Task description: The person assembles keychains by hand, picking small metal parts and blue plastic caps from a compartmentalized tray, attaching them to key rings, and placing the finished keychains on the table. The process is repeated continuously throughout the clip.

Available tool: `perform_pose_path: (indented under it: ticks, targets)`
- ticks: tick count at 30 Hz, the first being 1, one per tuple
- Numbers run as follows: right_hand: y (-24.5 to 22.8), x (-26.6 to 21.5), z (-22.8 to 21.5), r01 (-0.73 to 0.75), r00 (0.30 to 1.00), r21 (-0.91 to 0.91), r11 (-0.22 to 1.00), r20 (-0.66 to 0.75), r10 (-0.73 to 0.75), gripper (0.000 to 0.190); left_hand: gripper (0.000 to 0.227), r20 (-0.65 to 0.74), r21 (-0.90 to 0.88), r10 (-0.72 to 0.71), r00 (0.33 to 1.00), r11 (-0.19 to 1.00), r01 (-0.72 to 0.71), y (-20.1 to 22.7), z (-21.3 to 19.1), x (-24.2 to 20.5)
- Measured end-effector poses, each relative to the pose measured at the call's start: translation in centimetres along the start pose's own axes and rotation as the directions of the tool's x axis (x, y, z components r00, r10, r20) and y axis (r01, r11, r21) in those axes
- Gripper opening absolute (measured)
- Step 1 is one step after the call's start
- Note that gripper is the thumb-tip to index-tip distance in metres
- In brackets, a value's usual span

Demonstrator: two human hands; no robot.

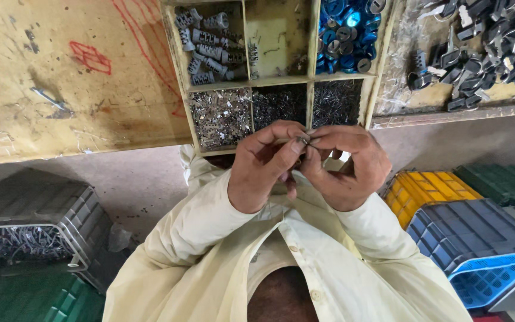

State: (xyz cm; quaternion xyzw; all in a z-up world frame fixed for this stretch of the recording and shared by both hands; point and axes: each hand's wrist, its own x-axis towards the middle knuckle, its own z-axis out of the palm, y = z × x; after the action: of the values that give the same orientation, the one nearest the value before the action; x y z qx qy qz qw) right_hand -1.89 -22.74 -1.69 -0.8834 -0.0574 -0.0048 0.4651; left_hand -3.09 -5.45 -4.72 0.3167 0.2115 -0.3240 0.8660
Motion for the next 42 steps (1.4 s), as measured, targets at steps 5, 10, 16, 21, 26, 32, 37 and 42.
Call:
perform_pose_path:
  ticks: [5,10,16,21,26,32,37,42]
  targets:
    - [-0.2,-0.1,0.0,-0.061,0.996,0.146,0.987,0.068,0.052,0.026,0.016,-0.016,0.227,0.224,0.975,0.950,-0.214,1.0,0.4,-1.0]
    - [0.3,1.5,-1.2,0.358,0.922,-0.064,0.931,0.180,-0.342,0.027,0.013,0.083,0.164,0.089,0.993,0.981,-0.101,2.8,-0.9,-1.3]
    - [-1.0,4.6,-1.4,0.711,0.677,-0.093,0.697,0.362,-0.641,0.037,0.014,0.120,0.532,0.235,0.965,0.805,-0.262,4.9,-2.9,-3.6]
    - [-3.6,7.4,1.2,0.556,0.717,0.104,0.825,0.442,-0.539,0.034,0.013,0.144,0.220,0.042,0.989,0.973,-0.074,6.3,-5.4,-4.8]
    - [-6.1,12.9,2.1,0.642,0.625,-0.018,0.766,0.592,-0.509,0.031,0.013,-0.088,0.100,0.121,0.989,0.989,-0.112,6.0,-6.0,-4.7]
    - [-5.2,16.0,6.2,0.696,0.715,-0.542,0.471,0.457,-0.530,0.022,0.013,-0.143,0.292,0.260,0.955,0.933,-0.210,5.9,-4.5,-4.9]
    - [-4.1,13.0,2.6,0.604,0.732,-0.236,0.761,0.543,-0.412,0.021,0.017,-0.043,0.369,0.452,0.891,0.836,-0.406,6.3,-4.4,-4.9]
    - [-2.6,5.8,-0.8,-0.196,0.827,0.424,0.884,0.556,-0.083,0.028,0.015,0.203,0.177,0.127,0.971,0.971,-0.164,6.0,-3.6,-4.2]
